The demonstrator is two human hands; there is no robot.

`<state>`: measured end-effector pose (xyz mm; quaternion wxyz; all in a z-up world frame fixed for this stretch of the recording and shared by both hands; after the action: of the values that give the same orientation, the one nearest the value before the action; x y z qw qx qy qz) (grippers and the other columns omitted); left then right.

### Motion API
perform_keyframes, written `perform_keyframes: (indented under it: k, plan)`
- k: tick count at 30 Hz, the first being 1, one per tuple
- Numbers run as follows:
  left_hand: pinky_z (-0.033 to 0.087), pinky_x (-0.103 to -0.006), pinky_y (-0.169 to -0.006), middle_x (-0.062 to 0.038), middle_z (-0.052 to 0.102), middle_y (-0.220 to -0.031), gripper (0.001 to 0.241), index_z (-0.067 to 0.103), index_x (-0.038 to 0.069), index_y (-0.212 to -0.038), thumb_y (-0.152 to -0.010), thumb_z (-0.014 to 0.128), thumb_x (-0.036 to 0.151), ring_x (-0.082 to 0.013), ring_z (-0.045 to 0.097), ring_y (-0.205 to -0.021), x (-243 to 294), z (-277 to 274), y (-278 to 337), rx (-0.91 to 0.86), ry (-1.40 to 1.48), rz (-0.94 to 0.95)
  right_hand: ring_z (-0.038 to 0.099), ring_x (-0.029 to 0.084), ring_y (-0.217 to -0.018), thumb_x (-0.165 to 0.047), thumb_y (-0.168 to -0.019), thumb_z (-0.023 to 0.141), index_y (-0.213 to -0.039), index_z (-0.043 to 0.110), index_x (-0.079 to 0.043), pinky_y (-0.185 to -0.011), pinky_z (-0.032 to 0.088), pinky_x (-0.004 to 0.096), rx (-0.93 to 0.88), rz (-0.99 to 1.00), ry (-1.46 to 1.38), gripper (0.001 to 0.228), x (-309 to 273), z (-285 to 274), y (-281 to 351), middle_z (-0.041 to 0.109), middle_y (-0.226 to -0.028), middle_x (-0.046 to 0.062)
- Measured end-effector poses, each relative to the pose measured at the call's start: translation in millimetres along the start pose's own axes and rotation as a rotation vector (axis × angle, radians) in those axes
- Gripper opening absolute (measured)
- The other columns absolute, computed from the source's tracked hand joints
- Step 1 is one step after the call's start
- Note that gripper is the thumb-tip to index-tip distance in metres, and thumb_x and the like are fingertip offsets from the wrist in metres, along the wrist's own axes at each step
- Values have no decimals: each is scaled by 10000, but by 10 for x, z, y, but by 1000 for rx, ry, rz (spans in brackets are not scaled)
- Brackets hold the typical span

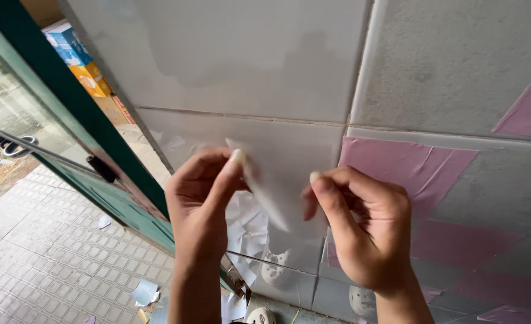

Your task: Applying vinyl stickers to wall tiles and smoothing them with a plastic scraper

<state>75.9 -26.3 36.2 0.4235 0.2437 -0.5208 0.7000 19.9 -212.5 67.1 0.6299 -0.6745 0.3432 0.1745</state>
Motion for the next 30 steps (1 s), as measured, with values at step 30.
perform_keyframes:
  k: [30]
  plan:
    - [550,-211,-593,-34,706,-745,163,704,51,-816,-952,723,139,-99,660,-683,217,168,-43,247,-431,282,509,57,-409,-192,-1046,536,-721,684,-73,-431,409,200,260,190,264,377,146,-78,-34,621,-489,19]
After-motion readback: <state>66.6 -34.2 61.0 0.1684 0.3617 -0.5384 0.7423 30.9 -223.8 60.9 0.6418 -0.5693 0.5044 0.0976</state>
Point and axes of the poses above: each hand's wrist, its own y-axis away from the middle knuckle, its own z-axis out of the palm, x = y × z, the point moved 9 cm from there along -y, towards the middle knuckle
